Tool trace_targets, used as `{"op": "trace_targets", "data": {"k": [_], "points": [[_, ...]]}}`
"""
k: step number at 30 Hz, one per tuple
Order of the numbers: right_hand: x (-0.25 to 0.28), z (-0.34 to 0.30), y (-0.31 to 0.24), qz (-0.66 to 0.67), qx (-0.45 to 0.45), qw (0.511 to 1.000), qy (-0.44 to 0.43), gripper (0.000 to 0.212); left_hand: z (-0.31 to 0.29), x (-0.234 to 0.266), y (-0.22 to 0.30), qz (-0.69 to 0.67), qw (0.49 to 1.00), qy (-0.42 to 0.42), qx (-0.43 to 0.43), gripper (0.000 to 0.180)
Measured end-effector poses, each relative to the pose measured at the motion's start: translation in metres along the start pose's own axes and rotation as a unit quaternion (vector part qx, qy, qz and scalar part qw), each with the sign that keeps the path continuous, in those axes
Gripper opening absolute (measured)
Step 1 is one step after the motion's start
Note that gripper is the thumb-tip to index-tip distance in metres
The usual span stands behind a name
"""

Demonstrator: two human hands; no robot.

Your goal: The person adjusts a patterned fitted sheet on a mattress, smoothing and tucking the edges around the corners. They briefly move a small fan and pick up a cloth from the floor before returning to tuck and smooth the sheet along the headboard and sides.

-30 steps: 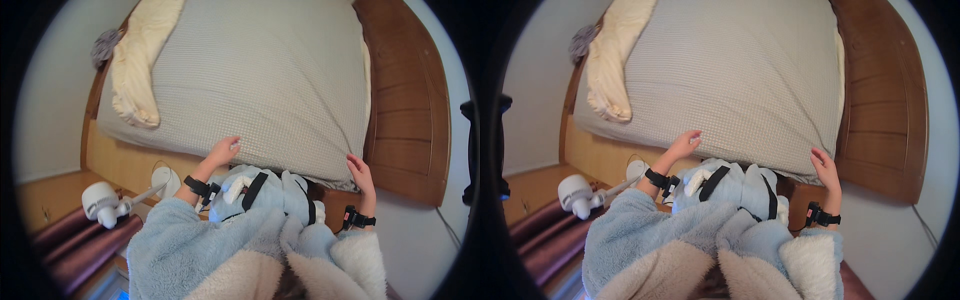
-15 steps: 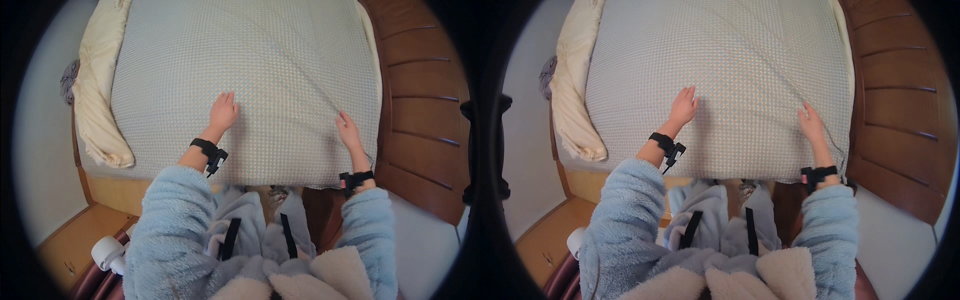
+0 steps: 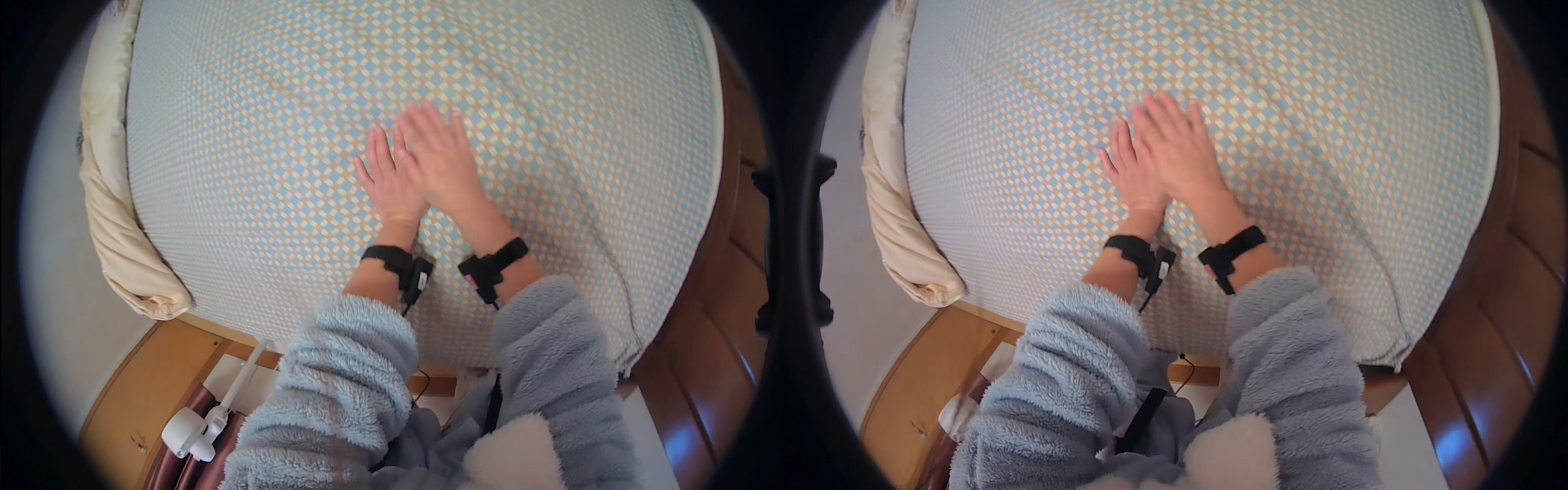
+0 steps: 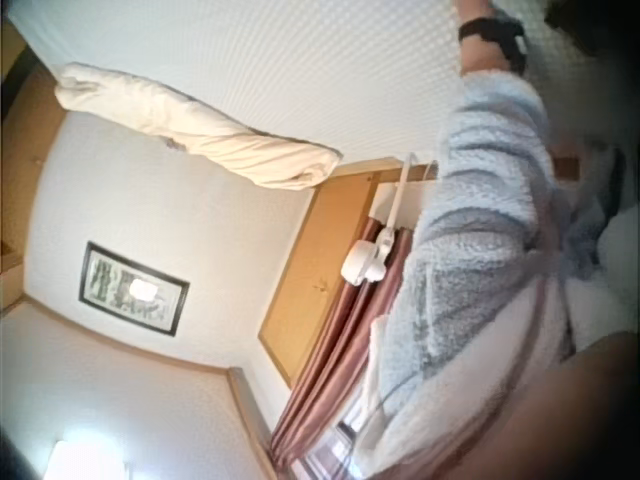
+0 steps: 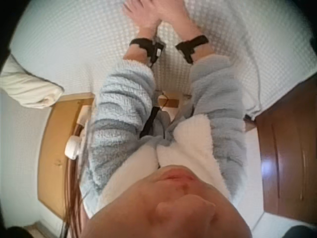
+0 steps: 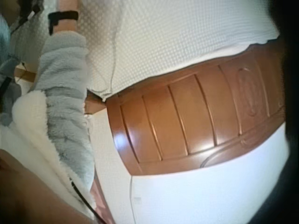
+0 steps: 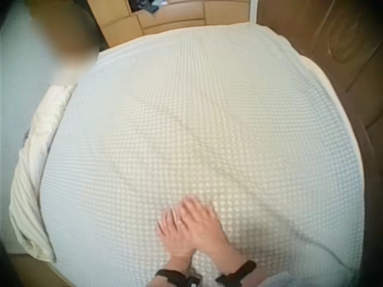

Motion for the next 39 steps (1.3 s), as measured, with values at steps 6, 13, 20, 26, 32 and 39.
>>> {"op": "trace_targets", "data": {"k": [6, 13, 20, 26, 32, 39], "points": [[0.059, -0.006, 0.138, -0.057, -0.092, 0.993, 0.046, 0.048, 0.000, 0.011, 0.010, 0.003, 1.000, -0.016, -0.010, 0.062], [0.208, -0.118, 0.311, -0.344, -0.277, 0.895, 0.069, 0.056, -0.002, 0.004, 0.005, 0.043, 0.999, -0.024, -0.016, 0.064], [0.194, -0.137, 0.337, -0.354, -0.239, 0.895, 0.126, 0.055, -0.003, 0.004, 0.003, 0.064, 0.998, -0.012, -0.027, 0.065], [0.189, -0.130, 0.335, -0.272, -0.277, 0.915, 0.107, 0.057, 0.016, 0.001, 0.056, 0.118, 0.991, -0.066, 0.004, 0.054], [0.190, -0.132, 0.335, -0.233, -0.297, 0.921, 0.097, 0.057, 0.070, -0.060, 0.260, 0.079, 0.978, -0.084, -0.172, 0.053], [0.192, -0.132, 0.338, -0.198, -0.296, 0.927, 0.117, 0.058, 0.099, -0.093, 0.341, 0.091, 0.987, -0.090, -0.094, 0.056]]}}
Point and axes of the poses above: each hand's wrist, its own z-axis towards the middle knuckle, its own x-axis out of the back of the hand, y = z × x, the point moved 5 cm from there along z, towards the middle knuckle, and after that the axes turned 3 degrees about x, right-handed, at the moved point
